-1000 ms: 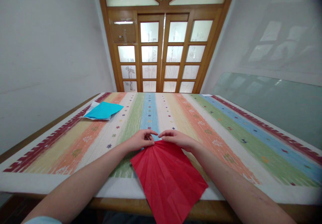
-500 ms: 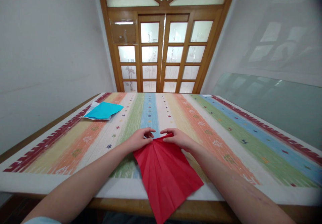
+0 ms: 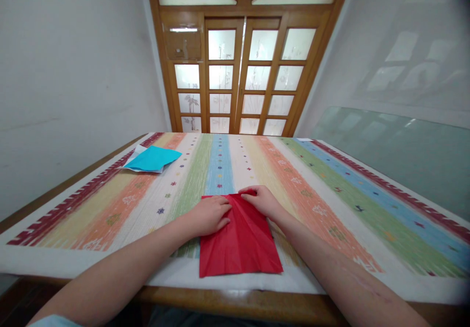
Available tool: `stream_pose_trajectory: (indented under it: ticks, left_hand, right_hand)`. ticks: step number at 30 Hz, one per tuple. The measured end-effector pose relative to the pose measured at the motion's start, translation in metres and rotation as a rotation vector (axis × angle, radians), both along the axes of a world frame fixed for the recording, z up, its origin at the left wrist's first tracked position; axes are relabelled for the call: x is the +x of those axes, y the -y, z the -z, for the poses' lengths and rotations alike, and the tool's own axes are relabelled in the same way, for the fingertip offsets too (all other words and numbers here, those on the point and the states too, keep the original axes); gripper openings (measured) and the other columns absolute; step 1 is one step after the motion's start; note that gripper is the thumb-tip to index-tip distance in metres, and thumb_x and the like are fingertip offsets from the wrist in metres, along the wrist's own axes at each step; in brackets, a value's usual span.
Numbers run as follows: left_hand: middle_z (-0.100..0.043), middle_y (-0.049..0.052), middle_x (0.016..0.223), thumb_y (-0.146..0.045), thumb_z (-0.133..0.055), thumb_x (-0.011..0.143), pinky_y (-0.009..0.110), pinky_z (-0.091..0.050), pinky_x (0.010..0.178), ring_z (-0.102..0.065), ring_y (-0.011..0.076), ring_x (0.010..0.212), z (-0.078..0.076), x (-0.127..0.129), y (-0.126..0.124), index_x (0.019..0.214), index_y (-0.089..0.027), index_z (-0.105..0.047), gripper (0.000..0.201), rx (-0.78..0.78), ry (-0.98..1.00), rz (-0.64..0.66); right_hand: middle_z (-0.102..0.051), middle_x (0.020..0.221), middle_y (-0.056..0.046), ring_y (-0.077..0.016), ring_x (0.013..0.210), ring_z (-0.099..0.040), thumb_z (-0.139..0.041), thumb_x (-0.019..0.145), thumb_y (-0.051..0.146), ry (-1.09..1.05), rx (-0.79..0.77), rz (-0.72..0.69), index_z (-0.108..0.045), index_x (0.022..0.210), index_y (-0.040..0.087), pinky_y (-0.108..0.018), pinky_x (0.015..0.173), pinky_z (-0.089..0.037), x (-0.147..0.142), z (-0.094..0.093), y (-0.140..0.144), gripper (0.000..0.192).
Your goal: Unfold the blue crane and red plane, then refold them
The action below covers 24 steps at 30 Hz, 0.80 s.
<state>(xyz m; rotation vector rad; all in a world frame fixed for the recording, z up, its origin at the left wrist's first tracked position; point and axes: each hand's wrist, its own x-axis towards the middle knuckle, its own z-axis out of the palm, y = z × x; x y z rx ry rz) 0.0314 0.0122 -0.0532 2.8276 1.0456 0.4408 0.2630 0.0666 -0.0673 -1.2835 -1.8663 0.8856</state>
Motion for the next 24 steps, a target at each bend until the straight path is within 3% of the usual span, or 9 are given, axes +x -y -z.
stream_pose_trajectory:
  ticks: [6,10,16,18,20,22,24]
  left_hand:
    - [-0.063,0.013,0.131,-0.035,-0.057,0.092,0.042,-0.046,0.103,-0.059,0.029,0.12,0.006,-0.008,-0.011,0.128,-0.019,-0.063,0.04,-0.025,-0.02,-0.022]
    - [-0.065,0.014,0.127,-0.034,-0.058,0.091,0.044,-0.045,0.104,-0.06,0.0295,0.119,0.008,-0.009,-0.013,0.123,-0.019,-0.065,0.036,-0.029,0.031,-0.043]
    - [-0.062,0.015,0.135,-0.03,-0.059,0.091,0.044,-0.041,0.108,-0.056,0.0294,0.125,0.004,-0.007,-0.018,0.133,-0.018,-0.058,0.044,0.007,0.339,-0.229]
    - [-0.068,0.013,0.124,-0.034,-0.06,0.09,0.039,-0.048,0.097,-0.064,0.0271,0.111,0.001,-0.006,-0.018,0.129,-0.019,-0.062,0.042,-0.1,0.404,-0.24]
    - [-0.075,0.009,0.102,-0.038,-0.061,0.089,0.032,-0.05,0.078,-0.068,0.0231,0.088,-0.002,-0.005,-0.018,0.111,-0.02,-0.071,0.03,-0.267,0.41,-0.192]
    - [-0.073,0.004,0.079,-0.039,-0.06,0.089,0.028,-0.044,0.064,-0.063,0.0189,0.069,-0.004,-0.005,-0.018,0.088,-0.019,-0.075,0.024,-0.414,0.403,-0.141]
    - [-0.07,0.003,0.069,-0.039,-0.061,0.087,0.026,-0.039,0.059,-0.059,0.017,0.063,-0.004,-0.005,-0.019,0.074,-0.018,-0.072,0.027,-0.504,0.444,-0.143]
  right_hand:
    - [-0.079,0.1,-0.01,-0.0249,0.093,-0.072,-0.059,0.086,0.027,0.152,0.117,0.043,-0.079,0.095,0.017,-0.036,0.087,-0.051,0.001,-0.003,0.004,0.024]
    - [-0.078,0.092,-0.01,-0.0251,0.086,-0.07,-0.055,0.09,0.032,0.2,0.151,0.075,-0.076,0.088,0.018,-0.035,0.078,-0.049,0.004,-0.01,0.005,0.026]
    - [-0.074,0.088,-0.007,-0.0218,0.083,-0.065,-0.057,0.091,0.038,0.035,0.083,-0.102,-0.07,0.084,0.019,-0.032,0.077,-0.048,0.004,-0.024,0.012,0.024]
    - [-0.073,0.088,-0.005,-0.0205,0.083,-0.064,-0.058,0.09,0.039,-0.007,0.048,-0.2,-0.069,0.085,0.019,-0.031,0.078,-0.047,0.0,-0.029,0.018,0.024]
    - [-0.072,0.087,-0.005,-0.0195,0.083,-0.063,-0.06,0.089,0.04,-0.024,0.025,-0.279,-0.07,0.086,0.019,-0.03,0.078,-0.047,-0.004,-0.034,0.024,0.023]
    - [-0.071,0.085,-0.004,-0.0187,0.081,-0.062,-0.063,0.087,0.04,-0.024,0.013,-0.309,-0.07,0.087,0.019,-0.029,0.076,-0.046,-0.008,-0.036,0.027,0.023]
    - [-0.069,0.084,-0.003,-0.0175,0.076,-0.06,-0.063,0.087,0.042,-0.036,-0.02,-0.276,-0.071,0.096,0.019,-0.029,0.071,-0.046,-0.008,-0.037,0.027,0.026]
